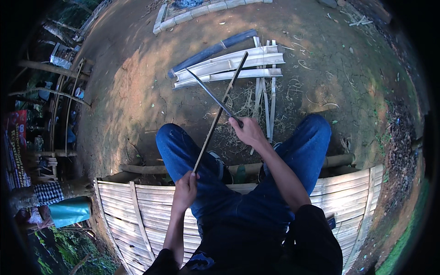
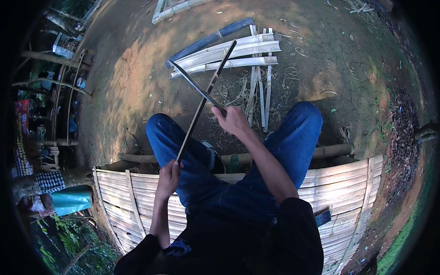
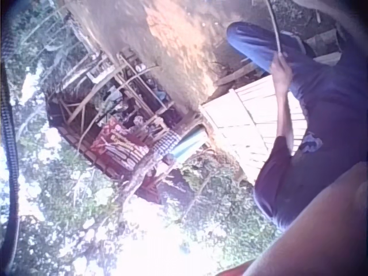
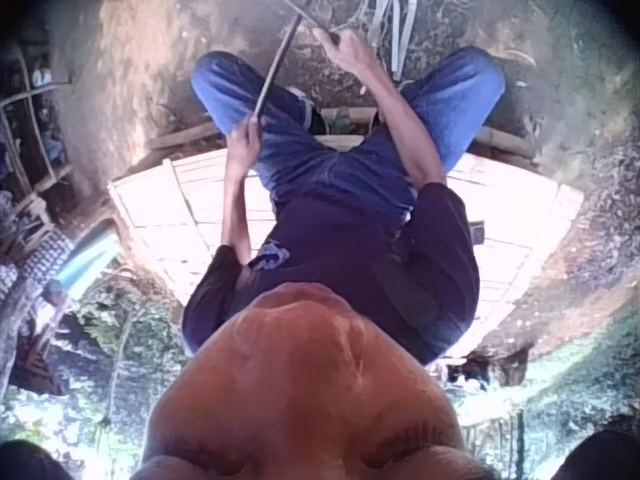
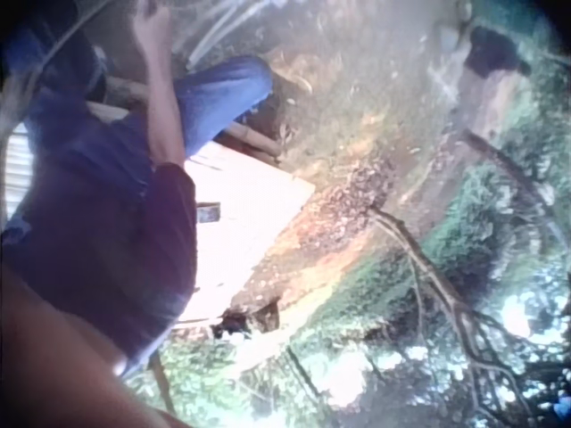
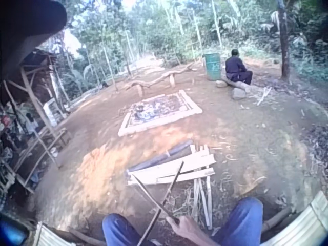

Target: The person uses a large knife to scrape and shape a long, thin strip of wood while sitting on a bamboo bench.

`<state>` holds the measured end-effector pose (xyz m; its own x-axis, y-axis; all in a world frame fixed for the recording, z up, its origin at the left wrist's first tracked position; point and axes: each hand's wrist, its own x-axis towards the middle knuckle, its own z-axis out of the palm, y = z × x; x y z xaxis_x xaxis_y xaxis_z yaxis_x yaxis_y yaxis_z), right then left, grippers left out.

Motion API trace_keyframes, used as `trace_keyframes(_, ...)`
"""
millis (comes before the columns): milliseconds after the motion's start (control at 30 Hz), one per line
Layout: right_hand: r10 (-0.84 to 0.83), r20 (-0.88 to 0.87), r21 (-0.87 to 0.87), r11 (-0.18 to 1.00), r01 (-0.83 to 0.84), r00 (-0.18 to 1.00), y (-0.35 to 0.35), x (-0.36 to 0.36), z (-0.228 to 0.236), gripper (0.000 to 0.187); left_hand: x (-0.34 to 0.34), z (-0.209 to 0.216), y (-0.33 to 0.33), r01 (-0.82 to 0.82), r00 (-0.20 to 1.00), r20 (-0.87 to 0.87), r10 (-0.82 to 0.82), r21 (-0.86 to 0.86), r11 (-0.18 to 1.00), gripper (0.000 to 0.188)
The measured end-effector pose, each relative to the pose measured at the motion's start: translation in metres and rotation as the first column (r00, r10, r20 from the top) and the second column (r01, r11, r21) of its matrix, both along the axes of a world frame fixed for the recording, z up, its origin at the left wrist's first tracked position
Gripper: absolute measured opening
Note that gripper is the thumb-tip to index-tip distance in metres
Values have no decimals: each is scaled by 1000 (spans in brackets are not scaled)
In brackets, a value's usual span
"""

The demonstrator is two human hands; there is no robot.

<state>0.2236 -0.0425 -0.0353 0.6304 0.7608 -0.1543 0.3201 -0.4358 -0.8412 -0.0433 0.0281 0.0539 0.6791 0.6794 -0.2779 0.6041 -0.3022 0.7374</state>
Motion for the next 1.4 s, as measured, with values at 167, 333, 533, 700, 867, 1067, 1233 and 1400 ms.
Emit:
trace_keyframes(167,230,145,8,972,-234,962,-10,-20,8,59,1,-6,3,-22,999,31,23,-23,999,29)
trace_keyframes(333,327,439,92,910,-404,837,-9,-34,7,65,4,-8,7,-34,997,61,37,-46,998,29)
trace_keyframes(533,-38,-70,-91,995,32,997,3,17,-21,62,-7,0,-8,37,993,-115,-29,62,997,29)
trace_keyframes(700,281,159,-30,960,-279,947,-8,-19,12,62,0,-11,0,1,1000,-11,0,13,1000,31)
trace_keyframes(867,188,165,-7,982,-189,968,-4,-1,-8,69,-12,-1,-1,-6,999,-46,5,-20,1000,32)
trace_keyframes(1067,-99,-95,2,995,100,990,4,33,-39,69,-35,-2,-4,-36,999,-13,35,-134,990,32)
trace_keyframes(1233,264,259,124,945,-303,929,-8,-12,-6,62,-12,-1,3,-50,996,63,64,-197,979,32)
trace_keyframes(1400,348,266,119,914,-389,899,-11,-22,16,56,-6,0,4,-33,996,80,50,-197,980,32)
